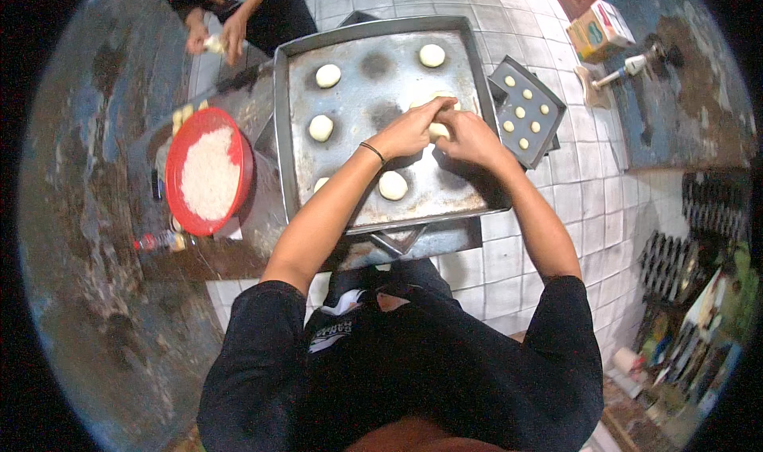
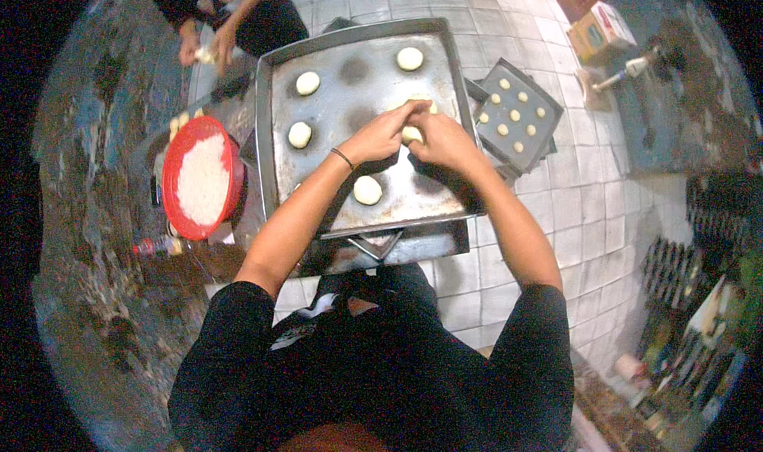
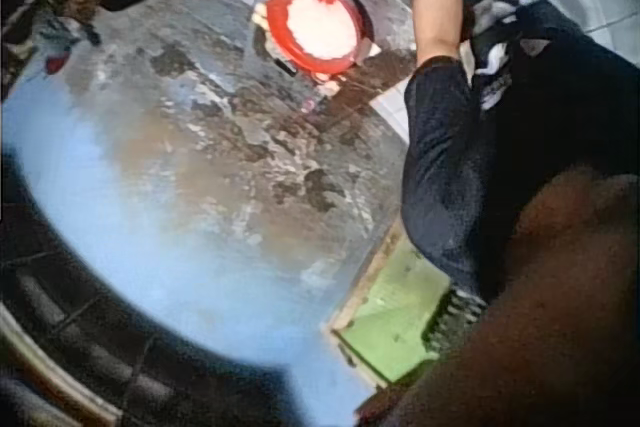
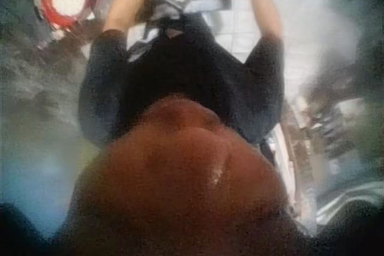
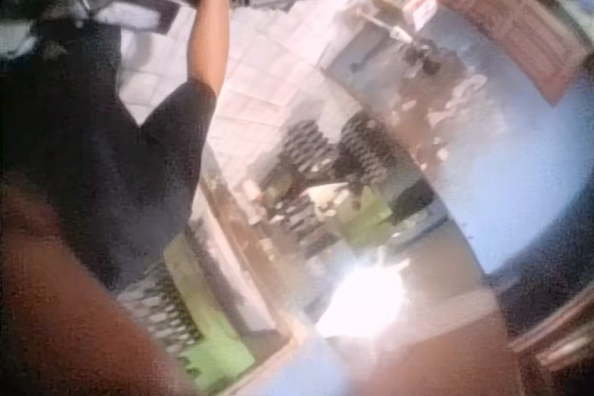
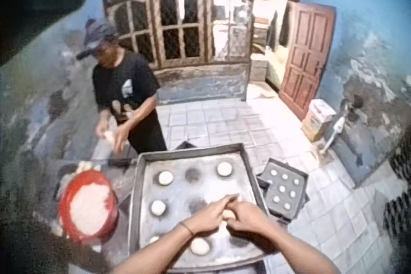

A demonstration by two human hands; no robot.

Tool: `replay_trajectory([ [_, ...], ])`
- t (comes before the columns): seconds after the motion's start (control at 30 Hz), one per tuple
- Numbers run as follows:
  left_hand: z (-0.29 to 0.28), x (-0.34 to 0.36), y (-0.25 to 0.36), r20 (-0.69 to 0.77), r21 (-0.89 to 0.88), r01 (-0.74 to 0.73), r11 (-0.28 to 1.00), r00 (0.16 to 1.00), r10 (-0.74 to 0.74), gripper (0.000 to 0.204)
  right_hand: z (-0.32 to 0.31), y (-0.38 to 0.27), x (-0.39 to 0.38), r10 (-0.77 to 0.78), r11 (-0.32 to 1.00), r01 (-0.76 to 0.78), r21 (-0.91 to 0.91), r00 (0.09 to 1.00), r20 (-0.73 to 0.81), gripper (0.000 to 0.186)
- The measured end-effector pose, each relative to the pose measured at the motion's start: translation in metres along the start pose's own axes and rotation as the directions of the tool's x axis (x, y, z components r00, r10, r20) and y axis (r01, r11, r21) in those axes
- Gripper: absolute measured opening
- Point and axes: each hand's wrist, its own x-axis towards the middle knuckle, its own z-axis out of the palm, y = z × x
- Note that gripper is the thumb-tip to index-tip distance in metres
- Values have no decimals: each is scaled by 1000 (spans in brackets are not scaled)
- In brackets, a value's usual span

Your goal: The person prepares rounds of dough by hand, adding filling from a bowl, shaping them into spheres, and arranging them on a metal tray.

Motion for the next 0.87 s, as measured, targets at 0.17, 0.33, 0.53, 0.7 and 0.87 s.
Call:
replay_trajectory([
  [0.17,7,3,-18,-47,-71,-47,996,998,44,69,-10,19,-48,-410,670,-85,738,786,463,37],
  [0.33,-1,-37,43,-108,-600,64,798,981,-160,38,-13,-54,-118,-137,382,31,924,990,23,59],
  [0.53,-45,-121,116,-378,-521,10,854,894,-241,54,49,-173,-67,224,736,192,649,836,-501,44],
  [0.7,-120,-206,106,-747,-287,-96,953,645,-160,52,95,-275,-17,-86,547,506,667,827,-556,38],
  [0.87,-188,-308,74,-952,-156,-152,976,287,-107,46,171,-391,50,172,666,382,641,757,-630,31],
])
